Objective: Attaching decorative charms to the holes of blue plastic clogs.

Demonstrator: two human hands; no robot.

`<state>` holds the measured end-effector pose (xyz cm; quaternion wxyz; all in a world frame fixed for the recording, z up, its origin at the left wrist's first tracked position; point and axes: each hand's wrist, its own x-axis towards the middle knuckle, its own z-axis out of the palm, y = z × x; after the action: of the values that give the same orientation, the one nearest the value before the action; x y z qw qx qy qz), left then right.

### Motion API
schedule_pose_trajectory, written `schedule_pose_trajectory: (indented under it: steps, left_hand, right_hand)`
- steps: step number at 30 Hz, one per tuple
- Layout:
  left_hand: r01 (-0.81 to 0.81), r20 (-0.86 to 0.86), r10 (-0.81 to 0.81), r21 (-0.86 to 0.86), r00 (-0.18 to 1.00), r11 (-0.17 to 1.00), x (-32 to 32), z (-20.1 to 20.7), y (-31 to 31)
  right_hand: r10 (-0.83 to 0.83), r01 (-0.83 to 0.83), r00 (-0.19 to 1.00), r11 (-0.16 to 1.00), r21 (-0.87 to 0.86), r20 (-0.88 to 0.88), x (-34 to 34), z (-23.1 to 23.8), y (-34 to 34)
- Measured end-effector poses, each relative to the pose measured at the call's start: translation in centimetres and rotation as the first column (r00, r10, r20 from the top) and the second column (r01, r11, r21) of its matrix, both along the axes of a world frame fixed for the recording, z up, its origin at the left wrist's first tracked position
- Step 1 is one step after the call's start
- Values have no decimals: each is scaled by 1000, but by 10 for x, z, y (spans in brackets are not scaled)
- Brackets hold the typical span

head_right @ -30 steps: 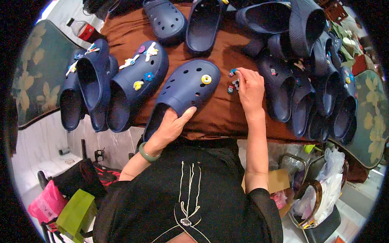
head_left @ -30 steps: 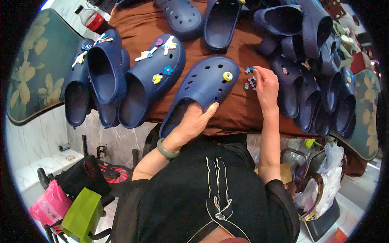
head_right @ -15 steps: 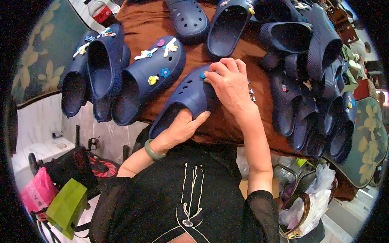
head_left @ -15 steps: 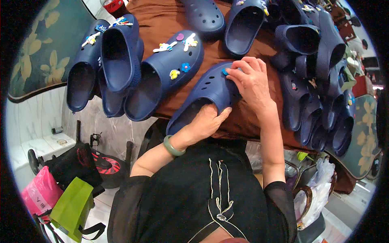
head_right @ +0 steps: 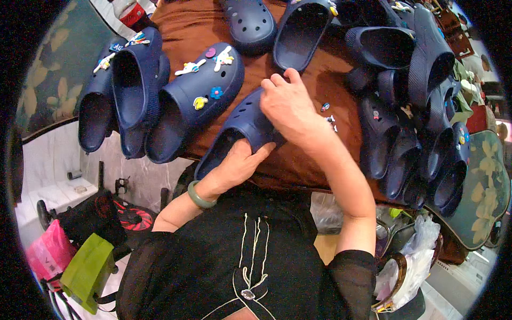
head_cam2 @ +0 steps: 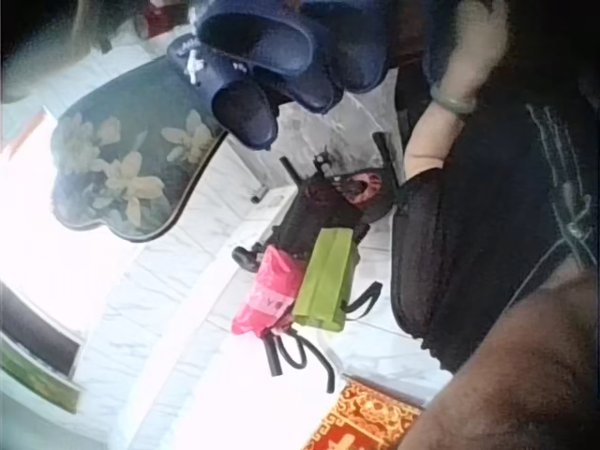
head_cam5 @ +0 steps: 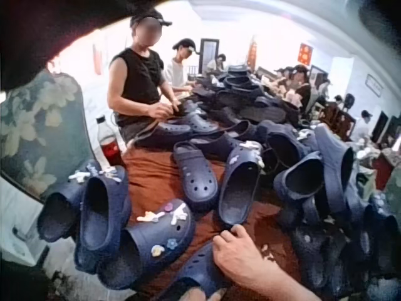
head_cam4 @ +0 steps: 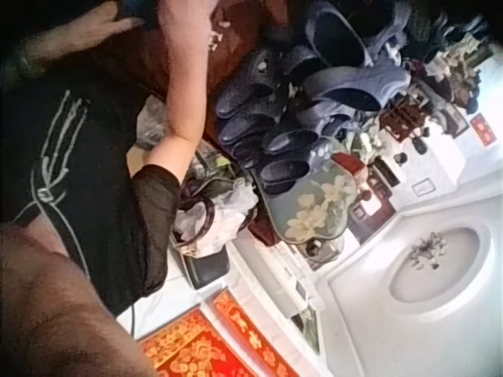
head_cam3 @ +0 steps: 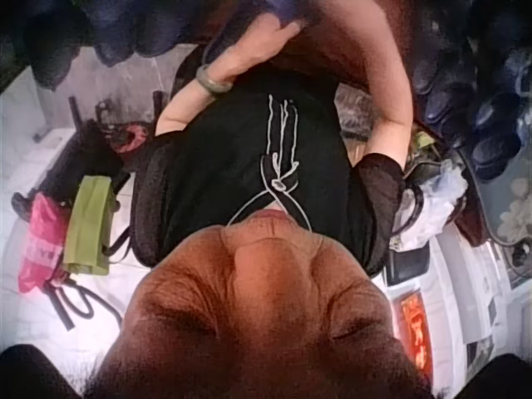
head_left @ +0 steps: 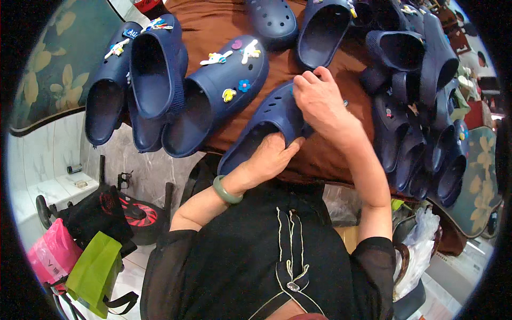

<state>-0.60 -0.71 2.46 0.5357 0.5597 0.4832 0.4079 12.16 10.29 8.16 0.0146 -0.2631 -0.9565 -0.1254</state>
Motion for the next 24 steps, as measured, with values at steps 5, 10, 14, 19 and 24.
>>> schedule_pose_trajectory:
  steps: [5, 10, 14, 19, 24]
  left_hand:
    - [11, -1, -11, -30, 1000, 999, -1, -4, 1]
    - [-13, -16, 13, -8, 1000, 1000, 0, 3, 1]
    - [-5, -19, 4, -46, 1000, 999, -1, -2, 2]
    - [-13, -1, 13, -17, 1000, 1000, 1, -2, -1]
    - [18, 64, -15, -50, 998, 999, 3, -4, -1]
  right_hand:
    - [-255, 245, 949, 966, -76, -184, -7, -14, 5]
    - [-443, 307, 863, 842, -443, -243, 5, -10, 23]
    - [-426, 290, 814, 887, -358, -395, 0, -35, 10]
    - [-429, 340, 806, 899, -274, -407, 0, -29, 1]
    - [-399, 311, 790, 915, -257, -465, 8, -38, 0]
